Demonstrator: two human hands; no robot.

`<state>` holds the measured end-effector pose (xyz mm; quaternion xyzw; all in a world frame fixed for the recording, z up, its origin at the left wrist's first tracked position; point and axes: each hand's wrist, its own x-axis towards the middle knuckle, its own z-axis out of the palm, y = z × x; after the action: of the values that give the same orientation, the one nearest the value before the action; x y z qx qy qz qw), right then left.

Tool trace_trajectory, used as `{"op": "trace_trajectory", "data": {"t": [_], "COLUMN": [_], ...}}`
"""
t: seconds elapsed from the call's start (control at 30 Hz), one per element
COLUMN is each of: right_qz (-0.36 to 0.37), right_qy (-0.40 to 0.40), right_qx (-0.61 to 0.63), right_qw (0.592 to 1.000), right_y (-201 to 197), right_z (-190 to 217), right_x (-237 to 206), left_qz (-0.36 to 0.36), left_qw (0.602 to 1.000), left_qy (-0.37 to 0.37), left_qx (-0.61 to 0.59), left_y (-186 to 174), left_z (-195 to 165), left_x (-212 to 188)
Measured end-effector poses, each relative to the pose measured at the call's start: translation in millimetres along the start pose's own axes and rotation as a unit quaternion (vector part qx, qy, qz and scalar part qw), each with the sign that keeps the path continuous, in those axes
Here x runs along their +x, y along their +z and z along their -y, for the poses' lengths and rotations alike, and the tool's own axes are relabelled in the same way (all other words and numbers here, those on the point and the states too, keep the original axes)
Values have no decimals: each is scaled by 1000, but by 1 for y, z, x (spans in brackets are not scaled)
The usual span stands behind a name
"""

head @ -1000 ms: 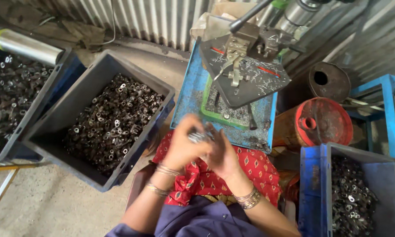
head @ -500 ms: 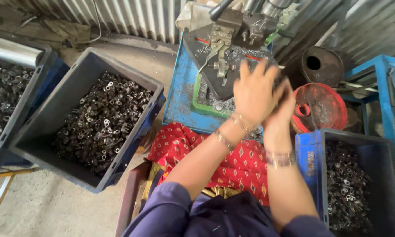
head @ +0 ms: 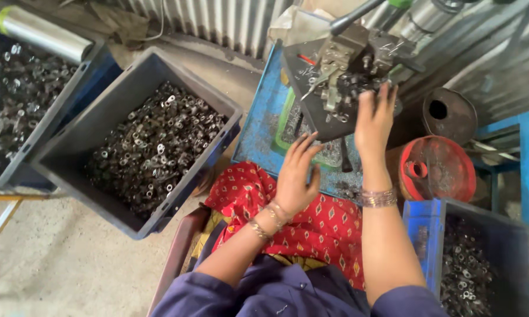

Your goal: The person operates a drill press to machine small metal parts. They repeatedly place parts under the drill, lower the lever to drill, then remove the finished parts and place them into a bin. The person also periodically reloads the drill press with multiple parts from a bin.

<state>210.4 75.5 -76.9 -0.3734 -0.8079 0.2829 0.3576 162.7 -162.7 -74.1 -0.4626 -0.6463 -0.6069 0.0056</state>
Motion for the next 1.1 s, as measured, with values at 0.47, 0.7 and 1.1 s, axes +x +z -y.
{"op": "trace_trajectory", "data": {"t": [0.47,0.7,1.1], "right_qz": [61,-31,134], "right_qy": [-71,-167,-95], "right_qx": [-185,-117,-81], "right_qw": [978,979,983], "right_y": [-8,-25,-12], "right_z": [11,-15,-77], "right_x": [-14,-124,-251], "left_qz": [-87,215,230], "left_qw": [886,732,724], "left_qy": [-267,-570,-538], "left_qx": [370,305,365], "left_y": [-185,-229,-210], "left_z": [135,209,214], "left_x": [-35,-35,-35]}}
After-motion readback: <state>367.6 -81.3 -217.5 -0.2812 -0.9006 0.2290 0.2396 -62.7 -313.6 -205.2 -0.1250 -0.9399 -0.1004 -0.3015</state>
